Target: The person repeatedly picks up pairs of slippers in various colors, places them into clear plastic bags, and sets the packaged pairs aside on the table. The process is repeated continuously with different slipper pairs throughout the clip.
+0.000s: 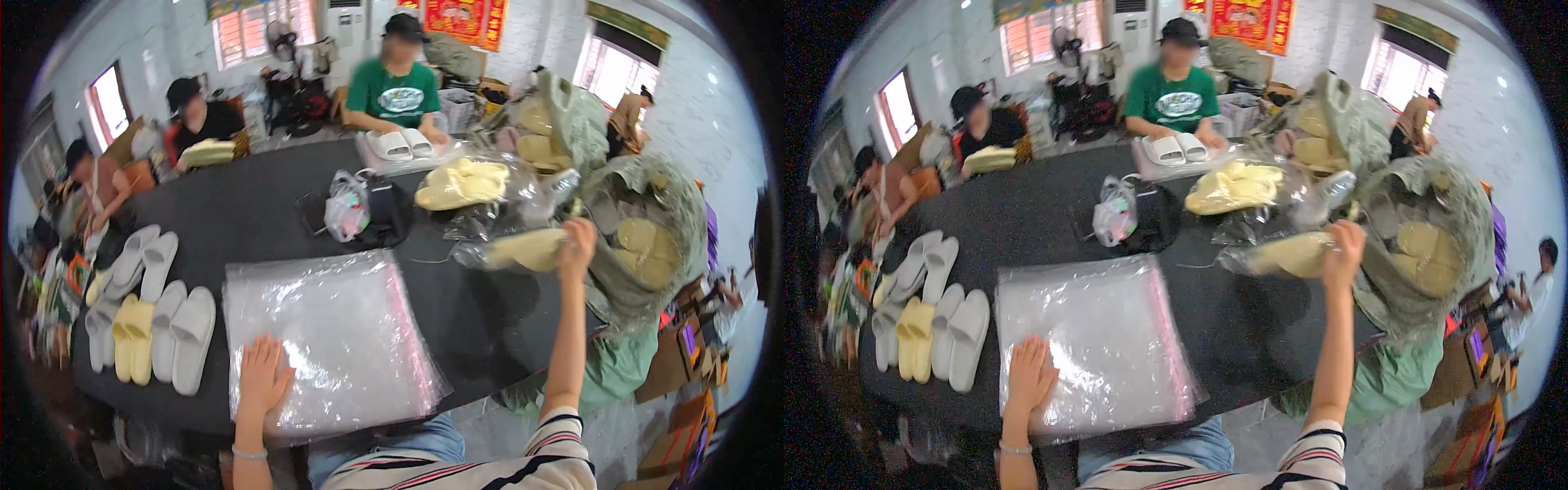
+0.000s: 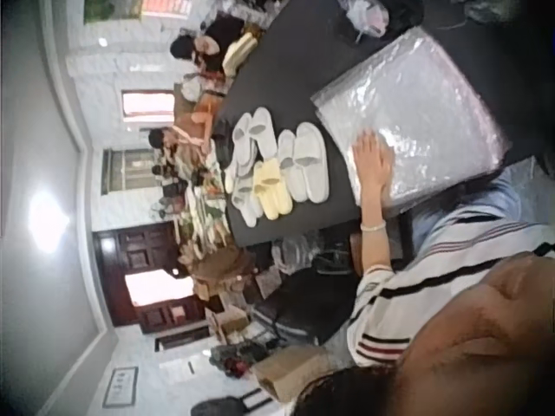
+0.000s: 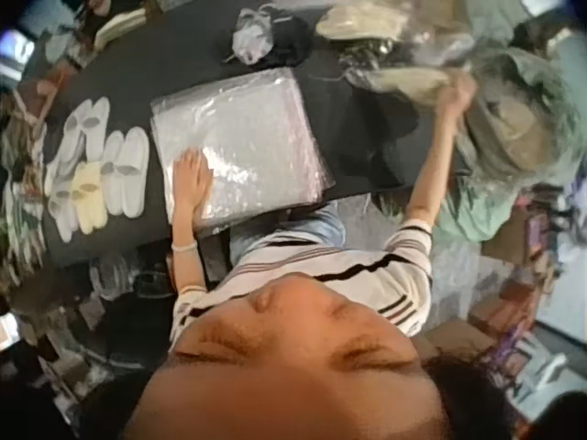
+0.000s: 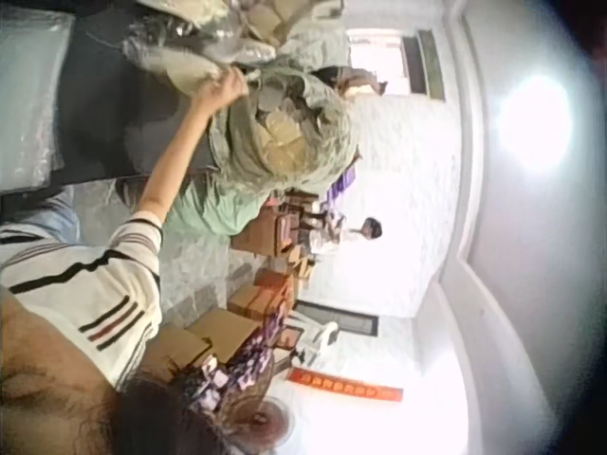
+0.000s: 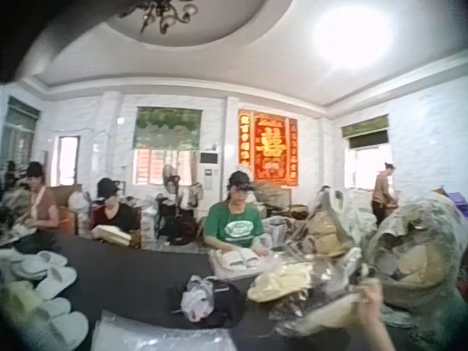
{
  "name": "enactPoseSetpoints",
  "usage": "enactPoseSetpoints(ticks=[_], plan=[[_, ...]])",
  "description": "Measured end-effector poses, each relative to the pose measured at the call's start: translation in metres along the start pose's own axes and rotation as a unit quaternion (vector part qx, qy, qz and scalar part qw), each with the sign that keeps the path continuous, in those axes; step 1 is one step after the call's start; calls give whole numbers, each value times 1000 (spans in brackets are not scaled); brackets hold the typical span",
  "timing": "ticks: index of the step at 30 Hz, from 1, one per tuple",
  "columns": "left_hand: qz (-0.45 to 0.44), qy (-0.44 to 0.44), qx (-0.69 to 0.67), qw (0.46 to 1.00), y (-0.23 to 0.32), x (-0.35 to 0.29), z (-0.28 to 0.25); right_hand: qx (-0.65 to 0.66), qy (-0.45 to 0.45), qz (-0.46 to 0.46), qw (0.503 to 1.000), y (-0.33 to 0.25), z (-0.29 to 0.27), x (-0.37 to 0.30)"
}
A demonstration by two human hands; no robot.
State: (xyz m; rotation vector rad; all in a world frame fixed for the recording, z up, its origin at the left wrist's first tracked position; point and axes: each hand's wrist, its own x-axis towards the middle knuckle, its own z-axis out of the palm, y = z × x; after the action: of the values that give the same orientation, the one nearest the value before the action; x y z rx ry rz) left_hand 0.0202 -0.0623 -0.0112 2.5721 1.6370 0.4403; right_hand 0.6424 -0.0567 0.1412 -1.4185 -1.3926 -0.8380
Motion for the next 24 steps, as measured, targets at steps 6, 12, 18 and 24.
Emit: enactPoseSetpoints(ticks=[6, 12, 18, 24], plan=[[5, 5, 4, 1000, 4, 4, -2, 248, -197, -197, 928, -123, -41, 85], [5, 16, 15, 1000, 0, 0, -7, 314, -387, -491, 715, -316, 21, 55], [-72, 74, -255, 961, -16, -1, -2, 387, -349, -394, 757, -366, 54, 17], [-156, 114, -693, 695, -42, -4, 17, 89, -595, -237, 763, -232, 62, -28]])
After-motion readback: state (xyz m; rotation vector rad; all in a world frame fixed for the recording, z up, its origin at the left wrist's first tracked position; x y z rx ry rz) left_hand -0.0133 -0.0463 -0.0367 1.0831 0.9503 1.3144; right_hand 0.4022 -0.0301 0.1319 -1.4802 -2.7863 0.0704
